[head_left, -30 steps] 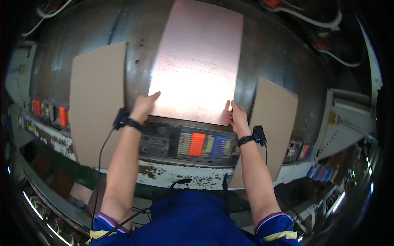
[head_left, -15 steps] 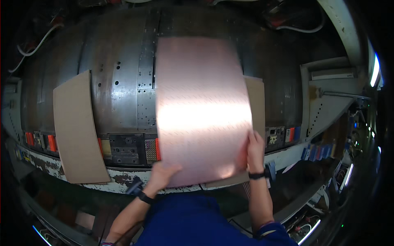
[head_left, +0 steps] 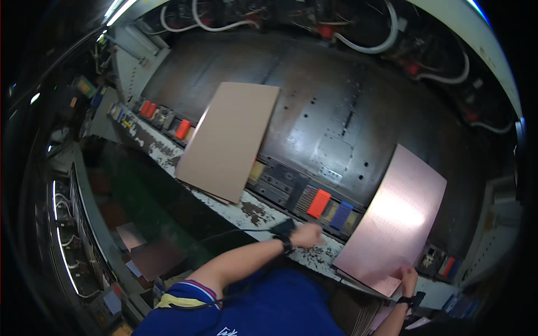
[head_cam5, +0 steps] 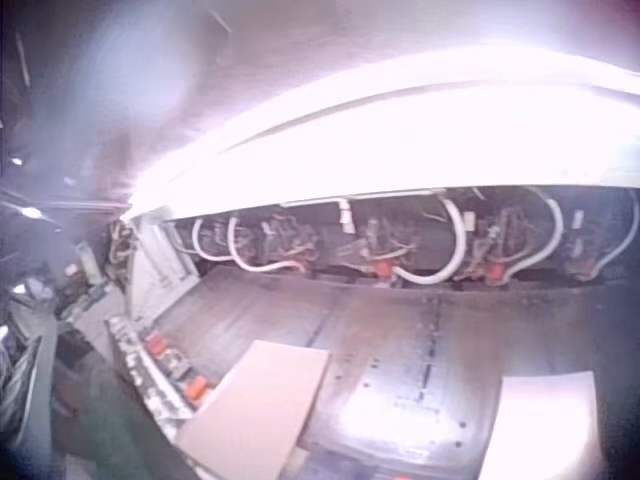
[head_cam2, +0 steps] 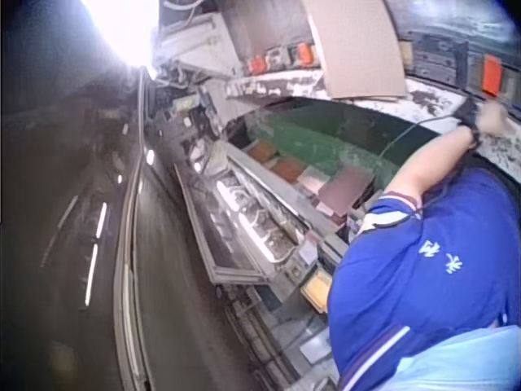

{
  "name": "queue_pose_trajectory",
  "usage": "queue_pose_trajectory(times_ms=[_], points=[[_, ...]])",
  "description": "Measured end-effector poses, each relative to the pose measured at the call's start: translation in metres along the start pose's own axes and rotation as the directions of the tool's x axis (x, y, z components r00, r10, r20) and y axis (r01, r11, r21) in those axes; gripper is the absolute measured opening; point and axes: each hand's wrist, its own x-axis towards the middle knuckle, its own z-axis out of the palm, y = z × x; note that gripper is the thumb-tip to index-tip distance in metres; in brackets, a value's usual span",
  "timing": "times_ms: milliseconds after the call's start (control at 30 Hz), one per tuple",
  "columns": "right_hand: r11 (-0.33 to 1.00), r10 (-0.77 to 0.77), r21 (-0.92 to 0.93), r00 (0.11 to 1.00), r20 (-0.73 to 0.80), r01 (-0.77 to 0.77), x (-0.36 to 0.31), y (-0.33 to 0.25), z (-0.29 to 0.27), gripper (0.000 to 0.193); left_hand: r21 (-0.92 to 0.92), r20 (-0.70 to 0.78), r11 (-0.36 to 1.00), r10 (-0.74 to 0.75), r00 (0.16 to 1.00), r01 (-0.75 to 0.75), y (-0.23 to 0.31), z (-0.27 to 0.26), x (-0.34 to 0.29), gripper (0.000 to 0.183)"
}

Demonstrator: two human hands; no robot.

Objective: The person positions metal sheets on a processing machine, then secures them in place. A hammer is used to adjust the placement of the sheets.

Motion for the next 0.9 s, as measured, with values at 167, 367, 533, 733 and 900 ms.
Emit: queue_pose_trajectory(times_ms=[167, 367, 533, 733, 900], points=[[0.992, -0.098, -0.097, 0.971, -0.219, 0.079, -0.035, -0.181, 0.047, 0.027, -0.36, -0.663, 0.88, -0.474, 0.579, 0.309, -0.201, -0.188, -0.086, 0.032], [0.894, -0.394, 0.418, 0.73, 0.559, 0.162, -0.085, -0.429, 0.265, 0.034, -0.183, -0.869, 0.675, -0.452, 0.203, 0.715, -0.417, -0.316, -0.185, 0.067], [0.898, -0.358, 0.38, 0.869, 0.342, 0.22, -0.14, -0.556, 0.434, 0.058, -0.176, -0.836, 0.708, -0.474, 0.275, 0.684, -0.41, -0.36, -0.179, 0.073], [0.891, -0.303, 0.437, 0.878, 0.372, 0.122, -0.162, -0.593, 0.438, 0.066, -0.63, -0.223, 0.616, -0.727, 0.65, 0.473, -0.381, -0.412, -0.2, 0.077], [0.68, -0.242, 0.606, 0.654, 0.716, -0.412, -0.107, -0.601, 0.387, 0.04, -0.793, -0.251, 0.603, -0.447, 0.859, 0.082, -0.336, -0.386, -0.232, 0.047]])
